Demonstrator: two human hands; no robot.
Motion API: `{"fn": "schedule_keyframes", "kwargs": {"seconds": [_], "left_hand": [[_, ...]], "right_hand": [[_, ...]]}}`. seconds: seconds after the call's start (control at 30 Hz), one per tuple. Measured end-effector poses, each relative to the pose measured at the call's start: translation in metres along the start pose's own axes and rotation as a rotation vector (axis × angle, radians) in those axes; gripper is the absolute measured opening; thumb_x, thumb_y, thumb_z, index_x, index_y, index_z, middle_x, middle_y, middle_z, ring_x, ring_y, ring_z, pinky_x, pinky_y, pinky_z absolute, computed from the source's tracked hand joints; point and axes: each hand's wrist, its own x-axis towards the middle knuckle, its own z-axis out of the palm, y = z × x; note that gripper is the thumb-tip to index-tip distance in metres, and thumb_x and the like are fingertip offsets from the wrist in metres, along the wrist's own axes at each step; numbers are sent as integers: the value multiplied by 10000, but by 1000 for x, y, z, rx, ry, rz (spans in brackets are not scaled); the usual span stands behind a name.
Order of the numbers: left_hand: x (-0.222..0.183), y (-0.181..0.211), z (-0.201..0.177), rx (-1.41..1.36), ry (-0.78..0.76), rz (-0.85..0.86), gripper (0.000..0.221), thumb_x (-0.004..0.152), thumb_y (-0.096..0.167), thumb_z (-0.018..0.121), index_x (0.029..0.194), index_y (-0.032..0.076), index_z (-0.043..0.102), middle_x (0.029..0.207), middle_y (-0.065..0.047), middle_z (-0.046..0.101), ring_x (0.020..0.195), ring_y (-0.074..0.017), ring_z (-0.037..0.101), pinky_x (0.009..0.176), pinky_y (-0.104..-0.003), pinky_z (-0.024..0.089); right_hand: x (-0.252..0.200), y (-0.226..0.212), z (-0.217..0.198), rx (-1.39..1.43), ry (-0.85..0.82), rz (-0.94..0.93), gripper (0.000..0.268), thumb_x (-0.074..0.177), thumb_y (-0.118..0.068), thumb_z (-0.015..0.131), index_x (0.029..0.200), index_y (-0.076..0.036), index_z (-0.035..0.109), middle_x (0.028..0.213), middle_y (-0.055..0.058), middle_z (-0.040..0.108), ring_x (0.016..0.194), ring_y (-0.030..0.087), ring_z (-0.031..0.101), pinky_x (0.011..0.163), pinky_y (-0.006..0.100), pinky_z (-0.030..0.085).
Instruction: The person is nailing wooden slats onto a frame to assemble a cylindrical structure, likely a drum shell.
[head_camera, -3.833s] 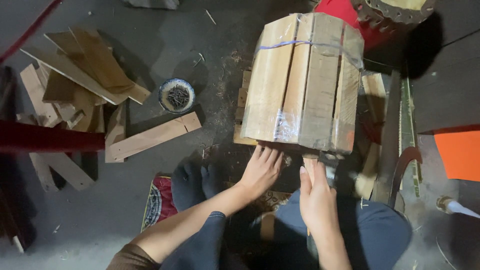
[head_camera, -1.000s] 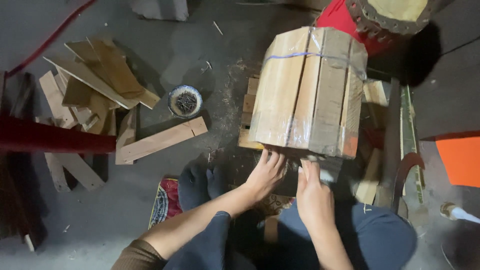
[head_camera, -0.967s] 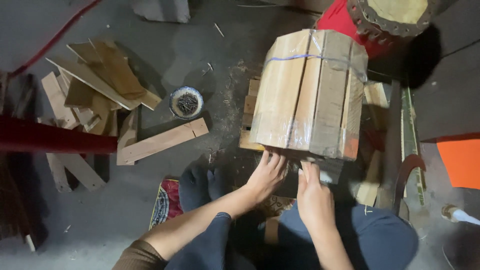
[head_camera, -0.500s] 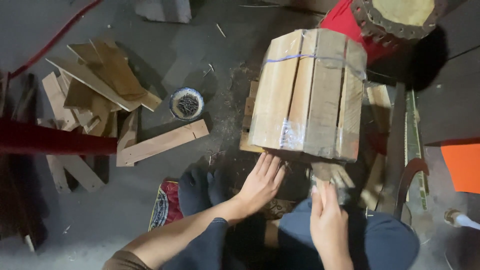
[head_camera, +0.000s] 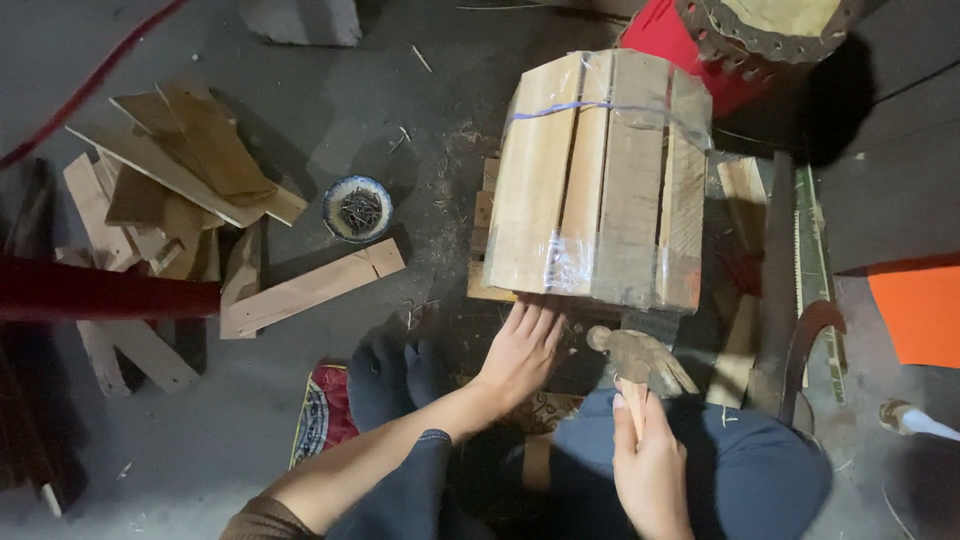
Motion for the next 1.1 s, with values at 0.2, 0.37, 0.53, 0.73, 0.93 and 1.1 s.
{"fn": "schedule_keyframes", "kwargs": {"seconds": [0.2, 0.37, 0.53, 0.73, 0.93, 1.1], "left_hand": [[3, 0, 0, 110, -38, 29, 629, 1046, 478, 488, 1442, -5, 563, 1440, -249, 555, 1348, -443, 484, 1193, -567, 351], [4, -1, -1, 118, -40, 55, 542, 1048, 407, 487, 1429, 35, 586, 1412, -218, 575, 1321, -417, 501, 1168, -566, 377], [0, 0, 7, 178, -86, 65, 558, 1056, 413, 436, 1455, 41, 551, 1430, -210, 559, 1350, -419, 472, 1184, -575, 358], [0, 3, 10, 167, -91, 56, 565, 1050, 438, 454, 1449, 50, 555, 1419, -197, 570, 1342, -400, 481, 1172, -570, 362], [3, 1, 11, 235, -155, 78, 616, 997, 407, 453, 1491, 44, 507, 1457, -199, 538, 1359, -399, 455, 1184, -584, 344], [-1, 4, 11, 229, -151, 71, 615, 1036, 429, 425, 1514, 45, 483, 1485, -204, 518, 1388, -408, 437, 1206, -587, 325]], "right_hand": [[16, -27, -5, -73, -10, -81, 351, 992, -316, 536, 1305, -177, 612, 1352, 49, 712, 1185, 416, 639, 942, 510, 522], [24, -61, -7, -143, -93, 14, 396, 1015, -386, 485, 1366, -206, 528, 1178, 223, 728, 978, 597, 638, 779, 635, 488], [37, -54, 6, -173, -99, -17, 350, 1032, -397, 471, 1313, -191, 498, 1033, 319, 717, 916, 624, 621, 743, 638, 463], [29, -69, -4, -169, -63, -29, 352, 1028, -387, 468, 1335, -228, 529, 1137, 229, 739, 964, 605, 625, 795, 632, 490], [33, -66, 1, -146, -53, -114, 390, 1031, -360, 460, 1356, -151, 516, 1264, 134, 701, 979, 554, 663, 802, 611, 519], [31, -63, 3, -198, -49, 6, 426, 1028, -435, 453, 1405, -246, 518, 909, 380, 701, 879, 639, 629, 754, 644, 487]]}}
